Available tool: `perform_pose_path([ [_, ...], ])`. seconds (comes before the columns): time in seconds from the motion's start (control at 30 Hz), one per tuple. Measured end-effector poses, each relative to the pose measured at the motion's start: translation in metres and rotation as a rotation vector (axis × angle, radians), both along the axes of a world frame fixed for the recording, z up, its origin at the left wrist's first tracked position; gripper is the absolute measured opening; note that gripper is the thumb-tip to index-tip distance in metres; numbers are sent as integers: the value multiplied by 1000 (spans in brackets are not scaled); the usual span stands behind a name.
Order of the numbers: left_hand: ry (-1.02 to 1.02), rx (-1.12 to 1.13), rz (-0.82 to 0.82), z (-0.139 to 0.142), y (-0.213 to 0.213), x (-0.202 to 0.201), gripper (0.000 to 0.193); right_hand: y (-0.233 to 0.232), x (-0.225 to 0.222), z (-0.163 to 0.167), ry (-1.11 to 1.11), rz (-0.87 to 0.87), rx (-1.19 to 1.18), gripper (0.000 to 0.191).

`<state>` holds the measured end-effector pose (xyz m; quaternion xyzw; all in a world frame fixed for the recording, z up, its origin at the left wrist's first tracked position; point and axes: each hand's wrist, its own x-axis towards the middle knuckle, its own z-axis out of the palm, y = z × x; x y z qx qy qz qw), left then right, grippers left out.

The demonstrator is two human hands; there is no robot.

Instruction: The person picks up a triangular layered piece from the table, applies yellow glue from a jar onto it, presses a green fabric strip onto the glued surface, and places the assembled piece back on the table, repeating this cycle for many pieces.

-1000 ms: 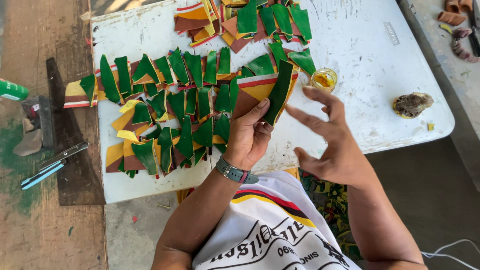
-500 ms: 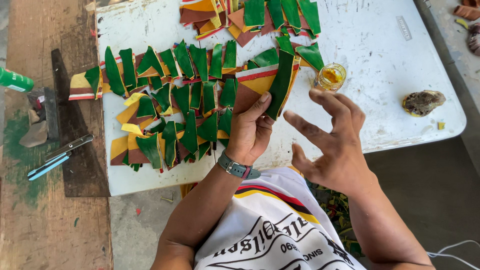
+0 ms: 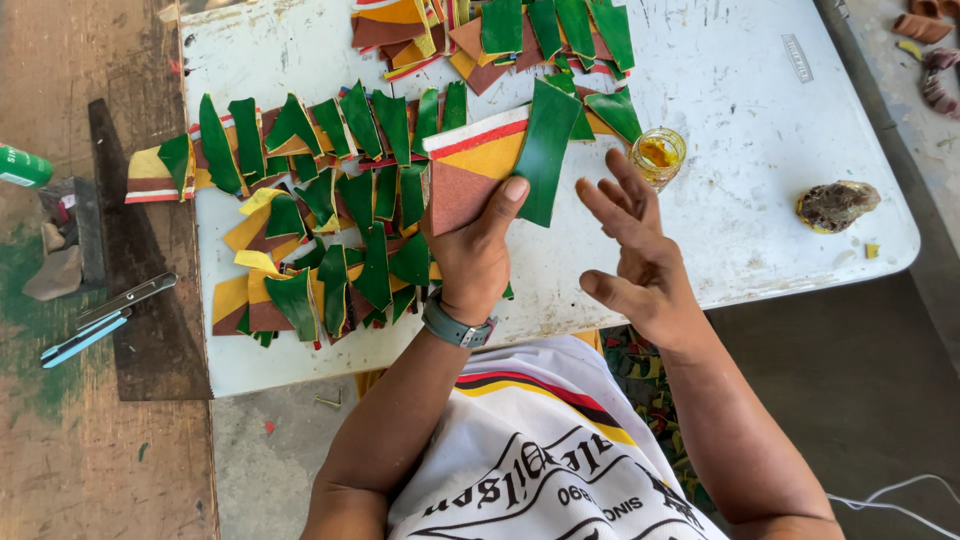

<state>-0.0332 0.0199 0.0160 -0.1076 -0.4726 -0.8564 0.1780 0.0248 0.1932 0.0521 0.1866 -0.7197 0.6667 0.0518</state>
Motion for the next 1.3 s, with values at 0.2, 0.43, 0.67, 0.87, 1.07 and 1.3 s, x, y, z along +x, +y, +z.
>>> perform_pose_path([
  [0.2, 35, -201, 134, 5, -2, 2, 36, -4, 2, -18, -40, 36, 13, 85],
  [0.43, 82, -302, 198, 7, -2, 2, 31, -10, -1, -19, -189, 118, -135, 96],
  [0.67, 132, -397, 263, 6, -7, -2, 29, -5, 2, -37, -371, 207, -339, 80],
  [0.87, 93, -331, 210, 9, -5, 1, 34, 0, -1, -29, -277, 58, -218, 82],
  [1.07, 136, -510, 270, 8, -5, 10, 26, -6, -6, -11, -266, 92, -208, 98],
  [1.3, 137, -494, 264, 4, -10, 10, 25, -13, -7, -6, -332, 104, -337, 96],
])
